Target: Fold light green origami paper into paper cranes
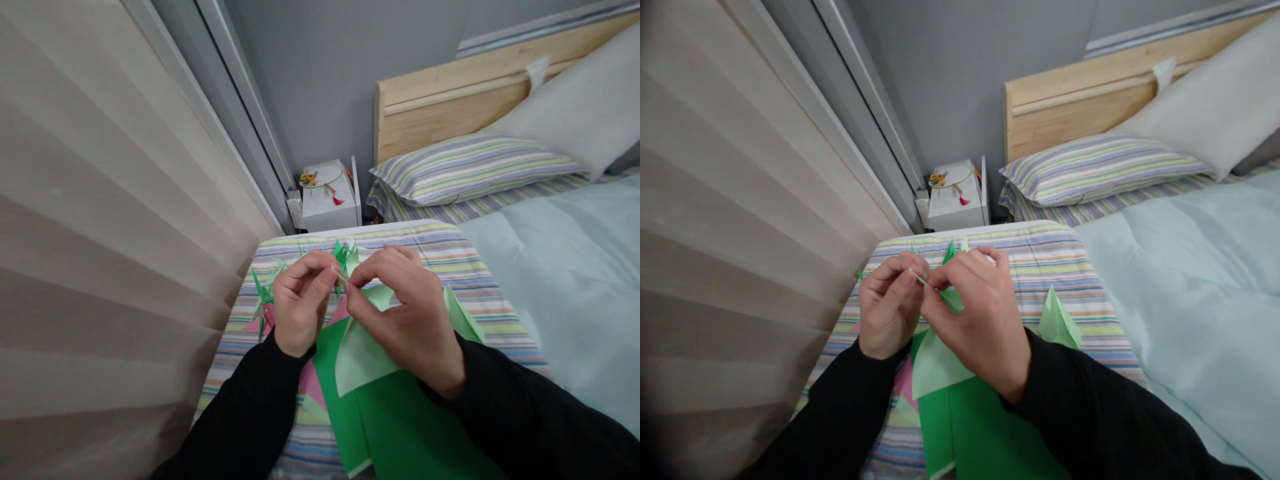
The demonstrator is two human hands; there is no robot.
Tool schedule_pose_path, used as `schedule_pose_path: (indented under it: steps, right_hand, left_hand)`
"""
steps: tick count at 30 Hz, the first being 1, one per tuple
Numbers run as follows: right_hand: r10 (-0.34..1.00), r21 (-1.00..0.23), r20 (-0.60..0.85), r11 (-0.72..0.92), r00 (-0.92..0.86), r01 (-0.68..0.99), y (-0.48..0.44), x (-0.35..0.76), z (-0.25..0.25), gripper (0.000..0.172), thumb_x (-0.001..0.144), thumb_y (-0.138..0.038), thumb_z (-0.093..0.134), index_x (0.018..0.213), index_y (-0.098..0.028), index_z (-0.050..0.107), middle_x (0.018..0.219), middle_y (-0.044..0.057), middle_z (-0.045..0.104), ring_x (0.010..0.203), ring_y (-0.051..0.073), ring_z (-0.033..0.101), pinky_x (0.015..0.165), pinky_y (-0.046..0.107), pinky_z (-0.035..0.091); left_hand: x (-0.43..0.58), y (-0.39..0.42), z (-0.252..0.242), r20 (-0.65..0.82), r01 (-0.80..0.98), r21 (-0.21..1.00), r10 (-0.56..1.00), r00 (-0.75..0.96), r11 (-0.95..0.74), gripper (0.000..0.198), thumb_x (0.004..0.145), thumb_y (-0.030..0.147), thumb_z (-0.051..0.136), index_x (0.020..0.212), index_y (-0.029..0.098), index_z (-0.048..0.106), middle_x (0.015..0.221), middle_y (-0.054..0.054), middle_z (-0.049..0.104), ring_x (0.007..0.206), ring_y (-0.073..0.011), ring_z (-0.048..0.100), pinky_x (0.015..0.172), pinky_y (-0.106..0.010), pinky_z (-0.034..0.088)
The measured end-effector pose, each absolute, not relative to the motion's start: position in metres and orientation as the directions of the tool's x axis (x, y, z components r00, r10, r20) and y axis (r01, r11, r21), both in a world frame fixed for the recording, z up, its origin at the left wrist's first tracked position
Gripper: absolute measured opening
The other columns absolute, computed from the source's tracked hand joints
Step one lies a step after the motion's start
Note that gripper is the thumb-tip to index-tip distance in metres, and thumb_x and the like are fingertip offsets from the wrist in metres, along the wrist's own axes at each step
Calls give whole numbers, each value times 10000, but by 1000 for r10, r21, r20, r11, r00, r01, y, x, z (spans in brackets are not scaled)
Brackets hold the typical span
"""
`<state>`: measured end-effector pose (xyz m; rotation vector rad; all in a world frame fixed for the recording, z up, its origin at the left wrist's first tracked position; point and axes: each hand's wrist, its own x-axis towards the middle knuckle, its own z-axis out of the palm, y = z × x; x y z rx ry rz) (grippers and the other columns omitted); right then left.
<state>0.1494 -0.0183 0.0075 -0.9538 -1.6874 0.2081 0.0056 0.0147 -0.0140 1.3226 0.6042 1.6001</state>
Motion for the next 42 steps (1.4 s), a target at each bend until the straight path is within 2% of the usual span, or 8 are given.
schedule_pose_path:
  steps: [8, 15, 25, 28, 34, 42]
  right_hand:
    - [706, -627, 707, 650, -36, 430, -20, 149, 10, 144, 812, -53, 687, 760, -173, 625, 738, -11, 690, 741, 160, 624, 850, 399, 437]
    - [737, -677, 676, 629, -14, 381, -20, 149, 12, 120, 832, -97, 694, 755, -180, 654, 745, 1, 710, 754, 181, 639, 785, 379, 448]
    - [814, -761, 578, 564, -62, 320, -16, 150, 11, 169, 829, -92, 682, 695, -185, 641, 695, -12, 683, 700, 162, 627, 728, 345, 427]
    - [811, -758, 583, 564, -44, 327, -16, 151, 10, 160, 826, -96, 684, 698, -186, 648, 694, -8, 686, 695, 167, 628, 728, 349, 427]
    - [766, -682, 643, 584, -20, 442, -15, 151, 8, 151, 815, -88, 671, 705, -185, 633, 698, -9, 689, 723, 176, 642, 786, 377, 427]
    - [753, -668, 656, 614, -57, 421, -21, 151, 12, 139, 857, -116, 677, 755, -199, 631, 737, -13, 694, 753, 170, 639, 800, 375, 431]
  left_hand:
    - [5, 13, -15, 472, -313, 843, 881, 37, -438, 148, 850, 308, 785, 789, 184, 731, 783, -24, 621, 774, -149, 577, 758, -281, 475]
    - [1, 14, -17, 537, -267, 825, 839, 93, -498, 53, 871, 209, 747, 822, 212, 767, 784, -23, 630, 789, -159, 580, 752, -291, 457]
    - [3, 16, -15, 481, -308, 838, 876, 29, -450, 146, 854, 323, 780, 792, 206, 720, 764, -6, 578, 713, -135, 524, 676, -269, 430]
    - [1, 16, -17, 512, -261, 839, 856, 79, -478, 97, 879, 291, 757, 844, 206, 725, 810, -17, 604, 761, -144, 553, 719, -281, 444]
    - [0, 13, -17, 575, -111, 818, 810, 115, -565, 80, 876, 179, 747, 808, 193, 706, 816, -22, 632, 801, -158, 588, 756, -296, 450]
    - [0, 16, -15, 544, -203, 830, 833, 95, -519, 103, 868, 244, 762, 796, 199, 703, 794, -24, 615, 782, -162, 578, 745, -296, 455]
